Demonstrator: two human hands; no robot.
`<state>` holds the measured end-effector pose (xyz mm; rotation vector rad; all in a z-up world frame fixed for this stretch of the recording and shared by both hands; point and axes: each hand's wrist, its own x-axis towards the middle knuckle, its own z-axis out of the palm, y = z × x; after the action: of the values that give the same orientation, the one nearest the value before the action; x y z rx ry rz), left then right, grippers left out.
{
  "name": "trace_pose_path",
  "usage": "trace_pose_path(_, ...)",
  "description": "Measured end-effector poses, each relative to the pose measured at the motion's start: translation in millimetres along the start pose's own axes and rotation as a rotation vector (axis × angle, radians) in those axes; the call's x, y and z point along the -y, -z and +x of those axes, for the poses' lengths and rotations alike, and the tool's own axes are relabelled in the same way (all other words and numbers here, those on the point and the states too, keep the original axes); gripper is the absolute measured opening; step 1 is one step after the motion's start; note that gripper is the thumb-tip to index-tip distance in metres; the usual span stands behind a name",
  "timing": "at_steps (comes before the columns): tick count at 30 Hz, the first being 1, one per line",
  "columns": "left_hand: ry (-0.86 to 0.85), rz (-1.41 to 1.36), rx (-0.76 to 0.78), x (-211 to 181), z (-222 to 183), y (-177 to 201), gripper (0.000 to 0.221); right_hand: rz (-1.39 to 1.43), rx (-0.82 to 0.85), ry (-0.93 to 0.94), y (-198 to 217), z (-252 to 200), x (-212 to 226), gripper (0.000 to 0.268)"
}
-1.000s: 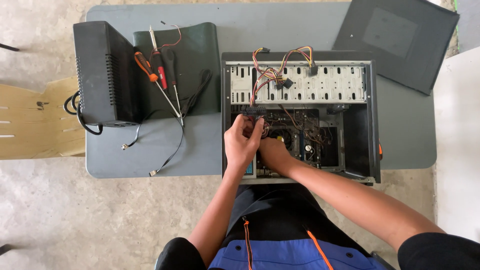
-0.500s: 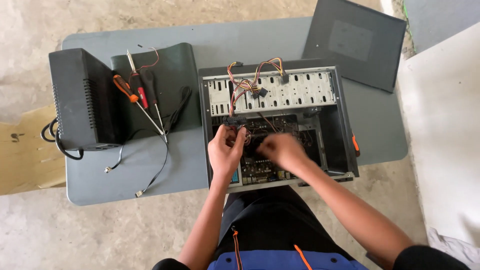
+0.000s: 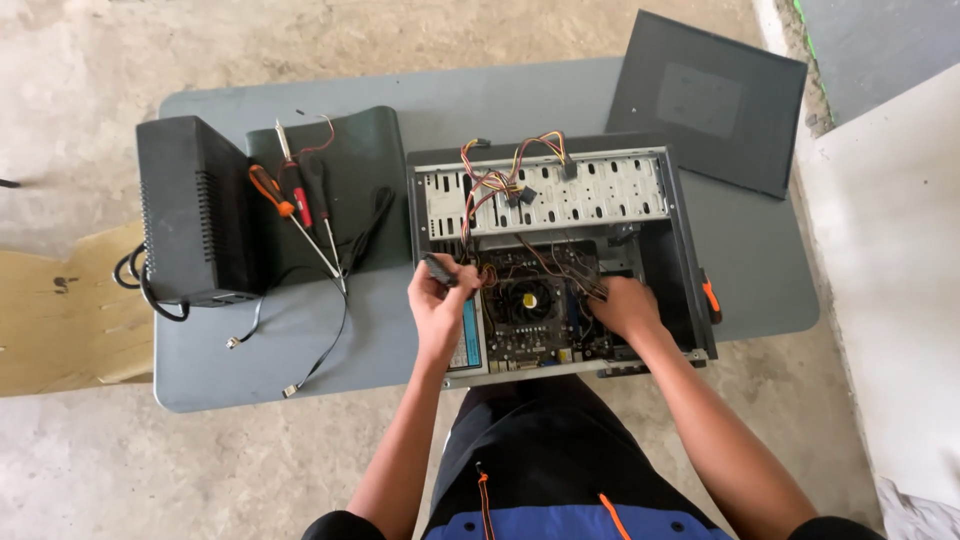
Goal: The person is performing cable management and component adjustment inside a desktop computer case, using a screwdriver to secure parts and manually organizing internal wiring.
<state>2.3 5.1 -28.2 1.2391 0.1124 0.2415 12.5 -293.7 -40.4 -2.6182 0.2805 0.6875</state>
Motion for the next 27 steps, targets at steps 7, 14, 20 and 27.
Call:
trace_pose_path(7,-0.149,0.888,0.369,-65.1,30.8,-10.4,0.040,-0.038,-0.107,0.128,14.5,-34.8,-4.6,0.031)
trace_pose_path(14,-0.054,0.860,0.127,-14.4,57.6,-44.3,0.034,0.488,-0.487,0.312,-2.7,-66.3,-0.6,0.019)
trace_pose_path(20,-0.112,0.687,0.119,-2.2,34.5,-45.4,0.025,0.803,-0.524,0.203,-8.6,-59.3,-19.0,0.012)
trace_pose_path(27,0.060,0.383,0.347,-24.1,10.9,-35.6,0.075,0.891,-0.662,0.164,-9.7,-55.0,-25.0,0.013)
